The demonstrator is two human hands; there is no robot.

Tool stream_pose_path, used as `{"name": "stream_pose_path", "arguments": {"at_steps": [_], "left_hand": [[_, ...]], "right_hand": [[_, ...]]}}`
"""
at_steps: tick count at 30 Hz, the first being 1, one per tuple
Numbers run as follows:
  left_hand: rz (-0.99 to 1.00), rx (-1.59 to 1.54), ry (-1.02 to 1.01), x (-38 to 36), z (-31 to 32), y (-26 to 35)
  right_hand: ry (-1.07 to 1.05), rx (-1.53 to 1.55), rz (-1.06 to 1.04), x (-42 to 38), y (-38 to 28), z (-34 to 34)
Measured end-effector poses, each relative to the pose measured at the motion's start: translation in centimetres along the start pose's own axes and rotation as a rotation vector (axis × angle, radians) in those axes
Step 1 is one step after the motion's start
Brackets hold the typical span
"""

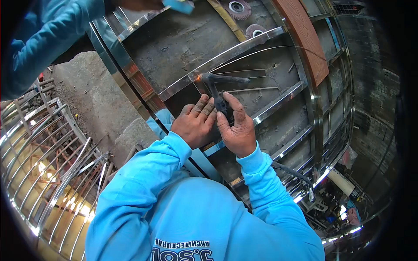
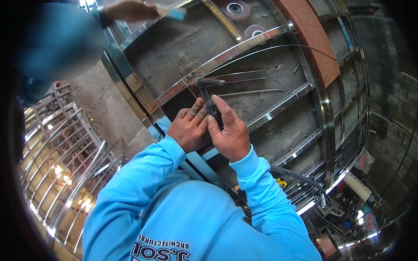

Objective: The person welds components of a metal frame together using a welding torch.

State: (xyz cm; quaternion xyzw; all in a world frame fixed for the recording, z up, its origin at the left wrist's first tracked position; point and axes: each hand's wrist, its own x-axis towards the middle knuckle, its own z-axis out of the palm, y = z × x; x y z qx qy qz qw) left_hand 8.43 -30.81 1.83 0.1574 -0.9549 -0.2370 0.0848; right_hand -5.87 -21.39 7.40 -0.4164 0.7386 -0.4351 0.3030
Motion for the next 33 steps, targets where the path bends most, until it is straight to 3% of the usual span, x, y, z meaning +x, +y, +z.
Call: {"name": "stream_pose_path", "arguments": {"at_steps": [18,21,25,33], "left_hand": [[0.001,0.009,0.008,0.0,-0.2,0.1],[-0.041,0.01,-0.131,0.4,-1.2,0.5],[0.014,0.01,0.005,0.1,-0.3,0.1],[-0.007,0.022,-0.001,0.0,-0.1,0.2]], "right_hand": [[0.007,-0.076,-0.056,0.3,0.0,0.0],[-0.018,-0.057,-0.012,0.1,0.3,-0.1],[-0.005,-0.051,-0.039,0.2,0.2,0.0],[0.07,-0.062,-0.039,0.0,0.3,-0.8]]}}
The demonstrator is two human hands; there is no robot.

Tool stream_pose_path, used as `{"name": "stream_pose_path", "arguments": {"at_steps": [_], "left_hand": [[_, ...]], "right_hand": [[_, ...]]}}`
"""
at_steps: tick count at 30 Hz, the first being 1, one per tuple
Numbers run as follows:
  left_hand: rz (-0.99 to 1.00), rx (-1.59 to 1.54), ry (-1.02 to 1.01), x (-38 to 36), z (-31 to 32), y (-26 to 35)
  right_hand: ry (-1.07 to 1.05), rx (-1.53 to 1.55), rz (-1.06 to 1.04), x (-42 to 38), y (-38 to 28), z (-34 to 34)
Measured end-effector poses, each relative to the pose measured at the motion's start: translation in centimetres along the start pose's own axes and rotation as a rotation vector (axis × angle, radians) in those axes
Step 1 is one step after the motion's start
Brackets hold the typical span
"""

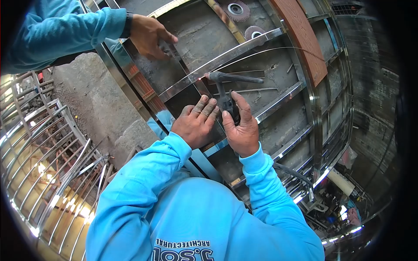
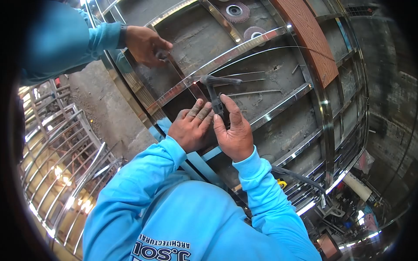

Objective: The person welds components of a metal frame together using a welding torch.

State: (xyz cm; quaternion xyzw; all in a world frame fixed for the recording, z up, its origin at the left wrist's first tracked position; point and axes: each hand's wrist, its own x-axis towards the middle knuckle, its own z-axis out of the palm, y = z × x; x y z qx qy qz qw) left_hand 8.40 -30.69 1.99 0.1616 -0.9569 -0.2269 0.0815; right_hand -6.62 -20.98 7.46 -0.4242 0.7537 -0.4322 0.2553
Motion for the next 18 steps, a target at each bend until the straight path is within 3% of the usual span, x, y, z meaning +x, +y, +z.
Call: {"name": "stream_pose_path", "arguments": {"at_steps": [8,18], "left_hand": [[0.033,0.05,0.104,0.1,0.5,0.0],[0.067,0.134,-0.007,-0.2,0.6,0.0]], "right_hand": [[0.16,0.205,0.257,-2.6,-1.9,-2.2],[0.389,0.27,0.404,-11.6,-6.7,-6.5]]}}
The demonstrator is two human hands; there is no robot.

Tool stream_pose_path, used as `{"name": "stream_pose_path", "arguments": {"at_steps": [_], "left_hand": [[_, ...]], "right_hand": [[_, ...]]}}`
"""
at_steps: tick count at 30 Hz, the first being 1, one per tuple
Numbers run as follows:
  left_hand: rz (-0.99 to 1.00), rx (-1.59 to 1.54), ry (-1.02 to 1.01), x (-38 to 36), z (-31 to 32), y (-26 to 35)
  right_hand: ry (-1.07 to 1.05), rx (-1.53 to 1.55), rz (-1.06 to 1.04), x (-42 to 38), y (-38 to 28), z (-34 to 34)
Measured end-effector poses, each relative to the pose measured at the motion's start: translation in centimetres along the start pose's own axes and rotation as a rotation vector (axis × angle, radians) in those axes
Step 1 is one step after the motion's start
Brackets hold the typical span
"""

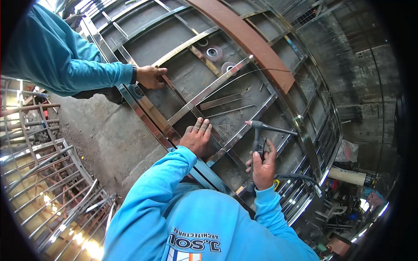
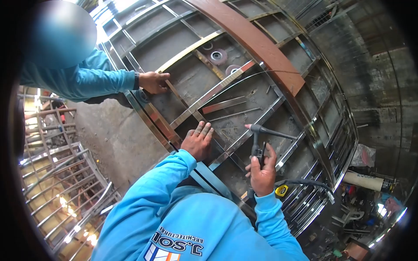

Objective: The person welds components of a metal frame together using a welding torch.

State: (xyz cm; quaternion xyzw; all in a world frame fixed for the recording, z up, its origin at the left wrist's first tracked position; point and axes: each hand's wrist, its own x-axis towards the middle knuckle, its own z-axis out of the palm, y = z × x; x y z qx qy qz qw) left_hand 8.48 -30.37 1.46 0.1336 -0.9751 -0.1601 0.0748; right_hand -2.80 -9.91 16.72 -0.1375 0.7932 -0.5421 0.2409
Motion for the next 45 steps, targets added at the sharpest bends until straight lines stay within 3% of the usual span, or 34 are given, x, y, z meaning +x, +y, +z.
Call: {"name": "stream_pose_path", "arguments": {"at_steps": [5,14,16,18,19,21,23,24,26,31,39,41,43,45], "left_hand": [[0.086,0.061,0.033,-0.3,0.2,0.1],[0.091,0.133,-0.141,1.5,0.9,0.2],[0.107,0.058,-0.056,2.1,0.6,-0.1],[-0.065,0.06,-0.331,4.9,-4.1,2.2],[0.028,0.185,-0.274,6.2,-1.4,0.3],[-0.105,0.073,-0.269,8.2,-3.6,-0.2],[-0.159,0.109,-0.122,10.6,-4.6,-1.1],[-0.238,0.136,-0.181,11.8,-5.5,-0.7],[-0.237,0.161,-0.138,13.9,-5.0,-1.6],[-0.101,0.236,-0.274,17.7,-4.4,-1.6],[-0.129,0.054,-0.297,22.9,-2.5,-8.0],[0.093,-0.165,-0.219,21.7,-2.3,-13.2],[0.5,0.042,0.009,19.7,-2.2,-18.4],[-0.063,-0.615,-0.009,15.6,-4.6,-17.7]], "right_hand": [[0.093,0.003,-0.016,-4.8,1.0,-2.6],[0.181,0.071,-0.094,-10.0,3.0,-5.4],[0.213,0.082,-0.132,-11.6,2.5,-6.1],[0.242,0.098,-0.152,-13.2,2.5,-7.1],[0.267,0.116,-0.131,-14.1,3.0,-7.7],[0.338,0.108,-0.111,-15.7,3.7,-8.7],[0.403,0.09,-0.091,-17.2,5.1,-9.6],[0.455,0.106,-0.072,-18.2,5.5,-9.7],[0.552,0.127,-0.034,-19.9,6.2,-9.7],[0.761,0.13,0.126,-22.2,7.3,-7.9],[0.895,0.074,0.101,-19.7,3.6,-2.6],[0.889,0.039,0.092,-18.9,3.2,-1.7],[0.882,0.016,0.076,-18.6,3.2,-1.2],[0.86,0.043,0.068,-18.1,3.6,-1.2]]}}
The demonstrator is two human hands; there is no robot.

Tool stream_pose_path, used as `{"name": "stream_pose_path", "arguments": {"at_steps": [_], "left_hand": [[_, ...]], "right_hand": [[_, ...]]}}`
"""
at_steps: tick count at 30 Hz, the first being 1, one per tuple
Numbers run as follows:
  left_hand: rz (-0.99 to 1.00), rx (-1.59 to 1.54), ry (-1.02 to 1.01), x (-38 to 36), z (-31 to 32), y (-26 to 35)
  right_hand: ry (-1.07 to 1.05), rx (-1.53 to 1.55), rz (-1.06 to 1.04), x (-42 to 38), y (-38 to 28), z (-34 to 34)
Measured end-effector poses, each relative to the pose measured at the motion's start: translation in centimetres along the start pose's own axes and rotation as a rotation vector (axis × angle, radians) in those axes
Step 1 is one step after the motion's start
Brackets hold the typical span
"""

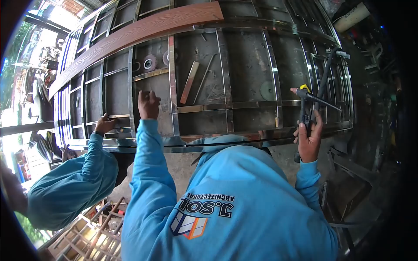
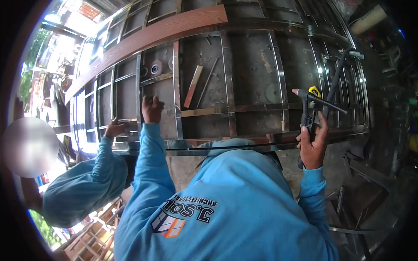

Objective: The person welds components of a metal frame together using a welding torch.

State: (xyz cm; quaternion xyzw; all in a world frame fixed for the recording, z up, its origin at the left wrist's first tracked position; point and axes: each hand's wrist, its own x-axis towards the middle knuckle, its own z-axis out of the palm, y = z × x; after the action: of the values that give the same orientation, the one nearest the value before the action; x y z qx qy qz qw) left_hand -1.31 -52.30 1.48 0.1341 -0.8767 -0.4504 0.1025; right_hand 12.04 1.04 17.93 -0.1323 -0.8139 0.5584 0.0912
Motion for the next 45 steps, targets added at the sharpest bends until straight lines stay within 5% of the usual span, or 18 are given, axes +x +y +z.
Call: {"name": "stream_pose_path", "arguments": {"at_steps": [1,4,5,9,11,15,17,18,19,20,25,27,29,32,33,38,40,45], "left_hand": [[-0.275,-0.329,0.071,-1.5,0.2,1.1],[-0.159,-0.575,0.271,-3.1,2.2,2.2],[-0.228,-0.517,0.289,-2.7,2.6,4.5],[0.265,0.44,-0.003,-1.8,6.5,10.8],[0.334,0.671,-0.234,-2.1,10.5,9.6],[0.362,0.481,-0.328,-2.7,11.9,6.3],[0.146,0.63,-0.294,-0.9,8.8,8.0],[0.231,0.404,0.008,0.2,7.6,6.9],[-0.171,-0.274,0.056,0.9,6.3,6.1],[-0.189,-0.758,-0.003,4.0,5.4,-1.5],[-0.63,-0.775,0.399,5.3,2.9,-6.5],[-0.146,-1.203,-0.386,7.6,1.9,-11.6],[-0.16,-1.016,-0.081,9.5,7.0,-9.5],[0.299,0.535,-0.177,4.3,12.3,-1.2],[0.364,0.664,-0.197,2.7,13.5,0.6],[0.461,0.442,-0.018,3.8,12.0,-1.3],[-0.105,-0.506,0.03,6.9,8.5,-4.0],[-0.214,-0.782,0.135,8.6,3.7,-7.4]], "right_hand": [[-0.012,0.01,0.002,0.2,0.1,0.1],[-0.049,0.039,0.018,1.2,0.0,0.2],[-0.064,0.048,0.011,1.7,0.2,0.2],[-0.116,0.112,-0.027,3.7,0.7,-0.1],[-0.125,0.177,-0.045,4.1,0.1,0.0],[-0.134,0.185,-0.038,3.9,0.6,-1.4],[-0.138,0.212,-0.059,3.5,1.1,-2.6],[-0.134,0.218,-0.053,3.6,1.4,-3.4],[-0.136,0.225,-0.049,3.6,1.6,-4.2],[-0.111,0.223,-0.061,3.7,1.8,-5.0],[0.084,0.255,0.005,4.3,2.4,-9.6],[0.16,0.272,0.02,4.6,2.6,-11.5],[0.209,0.276,0.032,4.8,3.2,-13.3],[0.297,0.302,0.084,5.4,3.1,-14.6],[0.319,0.319,0.105,5.5,2.7,-14.8],[0.319,0.31,0.099,5.4,3.1,-15.3],[0.295,0.281,0.089,5.2,3.7,-15.3],[0.33,0.306,0.148,5.5,4.4,-14.9]]}}
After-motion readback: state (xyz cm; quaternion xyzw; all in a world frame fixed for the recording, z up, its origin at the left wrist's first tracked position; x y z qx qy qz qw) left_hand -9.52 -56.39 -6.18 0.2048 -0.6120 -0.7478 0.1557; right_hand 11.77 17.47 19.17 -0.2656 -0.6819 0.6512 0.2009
